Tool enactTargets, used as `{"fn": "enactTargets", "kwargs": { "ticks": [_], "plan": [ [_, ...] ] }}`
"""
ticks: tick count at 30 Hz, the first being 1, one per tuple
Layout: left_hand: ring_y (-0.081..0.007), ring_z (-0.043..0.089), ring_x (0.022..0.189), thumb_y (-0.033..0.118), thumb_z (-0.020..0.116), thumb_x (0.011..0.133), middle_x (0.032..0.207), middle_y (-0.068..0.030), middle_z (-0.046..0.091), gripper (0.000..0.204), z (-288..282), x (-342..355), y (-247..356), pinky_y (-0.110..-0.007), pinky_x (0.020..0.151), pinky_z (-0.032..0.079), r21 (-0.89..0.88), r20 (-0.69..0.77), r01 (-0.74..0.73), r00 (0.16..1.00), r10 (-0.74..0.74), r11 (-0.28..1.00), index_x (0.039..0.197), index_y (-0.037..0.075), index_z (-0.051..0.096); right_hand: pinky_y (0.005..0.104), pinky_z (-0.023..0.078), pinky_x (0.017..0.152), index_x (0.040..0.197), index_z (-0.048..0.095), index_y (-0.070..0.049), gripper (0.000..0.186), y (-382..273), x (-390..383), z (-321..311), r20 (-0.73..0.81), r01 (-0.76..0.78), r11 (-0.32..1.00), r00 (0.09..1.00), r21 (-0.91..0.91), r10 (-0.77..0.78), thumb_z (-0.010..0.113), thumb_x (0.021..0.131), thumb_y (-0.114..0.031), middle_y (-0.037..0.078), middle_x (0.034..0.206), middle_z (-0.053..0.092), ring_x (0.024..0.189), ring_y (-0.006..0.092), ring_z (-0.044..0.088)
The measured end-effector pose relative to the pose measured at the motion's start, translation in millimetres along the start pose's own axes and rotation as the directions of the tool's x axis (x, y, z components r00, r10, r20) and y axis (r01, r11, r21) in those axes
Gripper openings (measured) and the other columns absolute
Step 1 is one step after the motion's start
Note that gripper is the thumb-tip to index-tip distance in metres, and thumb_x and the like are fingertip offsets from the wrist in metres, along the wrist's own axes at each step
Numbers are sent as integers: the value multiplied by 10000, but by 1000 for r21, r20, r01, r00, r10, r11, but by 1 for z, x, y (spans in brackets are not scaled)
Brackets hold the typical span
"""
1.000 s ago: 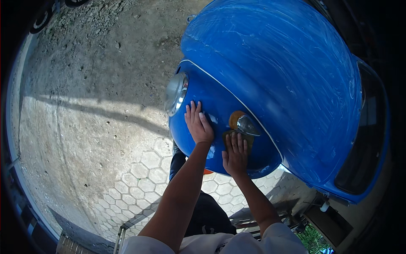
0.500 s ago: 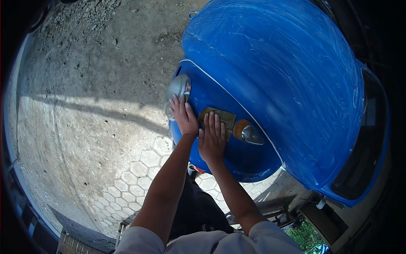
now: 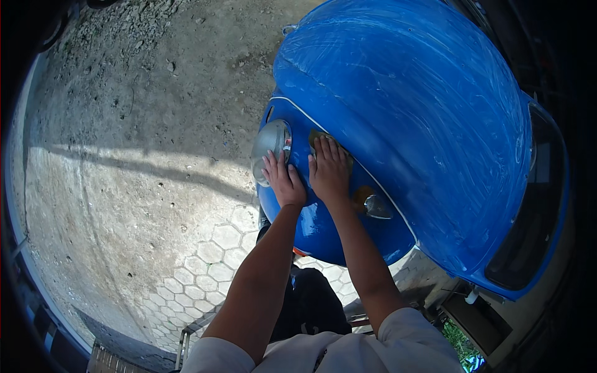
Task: Sanding the hood and front panels of a blue vintage car using sandpaper and water.
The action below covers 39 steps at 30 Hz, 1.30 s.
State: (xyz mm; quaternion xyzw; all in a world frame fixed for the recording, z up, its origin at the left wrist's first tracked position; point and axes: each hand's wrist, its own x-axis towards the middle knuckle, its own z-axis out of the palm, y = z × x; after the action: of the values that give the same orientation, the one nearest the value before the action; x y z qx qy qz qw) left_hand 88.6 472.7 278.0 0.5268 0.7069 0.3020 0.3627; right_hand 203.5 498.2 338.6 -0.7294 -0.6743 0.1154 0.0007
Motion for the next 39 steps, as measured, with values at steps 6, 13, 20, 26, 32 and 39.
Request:
{"fn": "enactTargets", "kwargs": {
  "ticks": [6,13,20,26,32,39],
  "plan": [
    [-456,150,1572,273,416,1049,1666,-235,291,520,7,-4,4,-625,1248,63,-32,-4,-6,1000,6,999,1527,77,472,448,286,1239,1460,557,-24,511,8,77,27,190,129,986,971,106,-147,410,1081,-333,144,1548,515,1493,276,401],
    [-450,151,1573,266,421,1046,1669,-230,286,522,-3,0,-6,-620,1250,68,10,-11,2,1000,-2,1000,1530,76,465,436,294,1233,1450,563,-28,501,0,-1,8,-49,20,1000,999,-4,-20,433,1066,-321,137,1560,503,1488,274,408],
    [-444,159,1572,270,434,1045,1668,-230,288,525,10,0,2,-609,1255,73,4,-5,-24,1000,24,1000,1530,71,461,426,312,1219,1436,576,-24,503,-6,93,48,117,69,997,991,26,-72,471,1048,-327,145,1521,544,1469,274,433],
    [-431,164,1573,318,414,1064,1663,-224,302,525,7,4,-10,-605,1257,83,2,-48,-53,997,53,999,1522,69,476,430,292,1225,1436,574,-14,505,-22,35,28,-28,-38,999,999,-19,37,490,1043,-320,148,1522,539,1469,283,425],
    [-424,260,1545,323,403,1089,1605,-253,396,491,1,5,-15,-572,1255,140,-99,-97,-156,984,147,983,1457,32,547,458,238,1262,1523,466,6,552,-25,-84,7,-242,-161,986,959,-42,146,545,1029,-228,145,1601,437,1518,307,346],
    [-374,551,1251,259,457,1089,1341,-226,584,402,-38,-125,-91,-430,1085,408,-202,-115,-251,966,232,947,1350,-32,554,440,218,1272,1509,505,-42,534,-17,-225,19,-240,11,999,971,53,2,536,1027,-271,85,1605,446,1540,258,306]
  ]
}}
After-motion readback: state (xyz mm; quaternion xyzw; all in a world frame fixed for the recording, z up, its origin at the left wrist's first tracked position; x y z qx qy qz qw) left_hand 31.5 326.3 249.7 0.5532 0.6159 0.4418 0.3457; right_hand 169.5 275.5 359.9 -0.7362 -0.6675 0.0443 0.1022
